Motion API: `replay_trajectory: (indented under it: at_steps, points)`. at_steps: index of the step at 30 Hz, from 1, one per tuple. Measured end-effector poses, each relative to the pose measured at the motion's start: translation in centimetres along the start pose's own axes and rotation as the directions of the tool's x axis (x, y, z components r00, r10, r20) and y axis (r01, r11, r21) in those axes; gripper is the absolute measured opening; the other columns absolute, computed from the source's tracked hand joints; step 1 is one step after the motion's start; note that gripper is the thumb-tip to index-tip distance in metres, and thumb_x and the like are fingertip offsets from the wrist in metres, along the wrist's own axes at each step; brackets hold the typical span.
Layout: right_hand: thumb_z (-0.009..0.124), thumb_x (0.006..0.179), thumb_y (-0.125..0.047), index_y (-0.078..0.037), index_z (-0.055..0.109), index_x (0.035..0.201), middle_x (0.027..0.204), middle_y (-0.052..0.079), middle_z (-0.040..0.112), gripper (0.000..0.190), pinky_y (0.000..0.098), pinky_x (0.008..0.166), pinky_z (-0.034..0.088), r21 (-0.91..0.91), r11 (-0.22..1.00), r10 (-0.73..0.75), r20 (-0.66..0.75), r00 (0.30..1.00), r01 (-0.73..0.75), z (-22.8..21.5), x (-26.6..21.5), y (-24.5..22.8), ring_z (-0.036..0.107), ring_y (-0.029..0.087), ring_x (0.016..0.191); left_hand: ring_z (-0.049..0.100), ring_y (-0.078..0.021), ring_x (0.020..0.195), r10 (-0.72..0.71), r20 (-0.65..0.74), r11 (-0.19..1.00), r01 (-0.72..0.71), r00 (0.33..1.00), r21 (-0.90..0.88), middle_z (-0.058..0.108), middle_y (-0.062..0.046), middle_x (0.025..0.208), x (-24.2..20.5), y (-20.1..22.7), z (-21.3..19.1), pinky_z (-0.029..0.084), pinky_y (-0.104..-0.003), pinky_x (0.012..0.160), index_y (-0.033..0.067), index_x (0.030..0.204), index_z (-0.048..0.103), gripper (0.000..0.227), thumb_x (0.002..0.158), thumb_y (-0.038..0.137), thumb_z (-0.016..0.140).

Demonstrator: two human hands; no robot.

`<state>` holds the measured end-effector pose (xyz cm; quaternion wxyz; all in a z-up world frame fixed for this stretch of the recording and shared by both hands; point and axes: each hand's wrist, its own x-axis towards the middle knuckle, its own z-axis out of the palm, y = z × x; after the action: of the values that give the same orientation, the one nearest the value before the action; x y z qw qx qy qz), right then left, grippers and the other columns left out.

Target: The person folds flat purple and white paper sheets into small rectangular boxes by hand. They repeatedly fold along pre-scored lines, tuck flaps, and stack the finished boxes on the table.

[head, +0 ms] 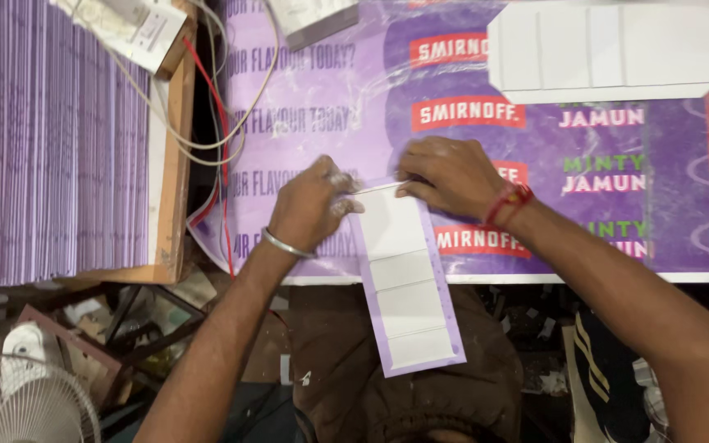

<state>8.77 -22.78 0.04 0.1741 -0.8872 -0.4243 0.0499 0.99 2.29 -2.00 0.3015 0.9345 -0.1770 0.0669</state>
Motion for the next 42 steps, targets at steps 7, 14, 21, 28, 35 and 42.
replay_trajectory:
  at_steps: [7,14,21,28,35,42]
  points:
    - [0.082,0.091,-0.028,-0.014,0.072,0.083,0.076,-0.003,0.064,0.019,0.0323,0.059,0.048,-0.235,0.971,-0.137,-0.391,0.91,0.045,2.4,-3.4,-2.5,0.056,0.017,0.076,0.064,-0.0289,0.099,-0.185,-0.147,0.971,0.203,0.972,0.124,0.063,-0.011,0.104,-3.4,2.9,0.2,0.054,-0.044,0.079,0.009,0.105,0.072,0.035,0.087,0.038,0.082]
    - [0.085,0.084,-0.038,-0.012,0.064,0.073,0.077,-0.001,0.062,0.035,0.0364,0.066,0.043,-0.194,0.98,-0.047,-0.466,0.884,-0.05,2.2,-4.0,-2.6,0.055,0.021,0.077,0.035,-0.0533,0.146,-0.038,-0.281,0.919,0.144,0.959,0.367,0.042,-0.031,0.156,-3.8,7.3,2.8,0.012,-0.077,0.113,0.0029,0.143,0.062,0.087,0.087,0.07,0.063]
    - [0.087,0.078,-0.044,-0.014,0.057,0.061,0.062,-0.001,0.056,0.046,0.0386,0.059,0.036,-0.118,0.979,0.089,-0.492,0.866,-0.167,2.0,-4.2,-3.2,0.051,0.019,0.063,0.063,-0.036,0.099,-0.402,-0.357,0.865,0.477,0.843,0.153,0.068,-0.018,0.109,-9.1,9.1,0.4,0.05,-0.051,0.084,0.0114,0.131,0.066,0.054,0.087,0.041,0.076]
    - [0.083,0.085,-0.039,-0.014,0.066,0.08,0.076,0.0,0.065,0.031,0.0324,0.064,0.045,0.038,0.954,0.273,-0.526,0.806,-0.298,3.8,-5.4,-3.4,0.058,0.014,0.069,0.071,-0.0232,0.063,-0.722,0.107,0.544,0.656,0.683,-0.523,0.08,-0.012,0.083,-9.7,14.1,4.0,0.051,-0.033,0.059,0.0133,0.155,0.029,0.087,0.083,0.016,0.077]
    - [0.073,0.096,-0.029,0.0,0.058,0.133,0.102,0.002,0.065,0.049,0.0283,0.079,0.054,0.915,0.392,0.636,-0.198,0.746,-0.092,3.2,-10.9,-5.9,0.062,0.007,0.094,0.071,-0.0164,0.079,-0.458,-0.048,0.538,0.233,0.888,-0.81,0.076,-0.012,0.089,-5.4,10.8,1.8,0.057,-0.028,0.066,0.0079,0.152,0.036,0.07,0.091,0.007,0.072]
    - [0.068,0.108,-0.009,0.0,0.067,0.103,0.076,0.001,0.052,0.01,0.0246,0.056,0.032,0.511,0.816,0.578,-0.707,0.408,-0.27,-7.4,-5.5,2.0,0.041,0.004,0.068,0.066,-0.0171,0.06,-0.423,-0.015,0.819,0.376,0.906,-0.434,0.07,-0.003,0.07,1.5,2.9,2.4,0.055,-0.034,0.056,0.0128,0.136,0.058,0.051,0.092,0.036,0.071]
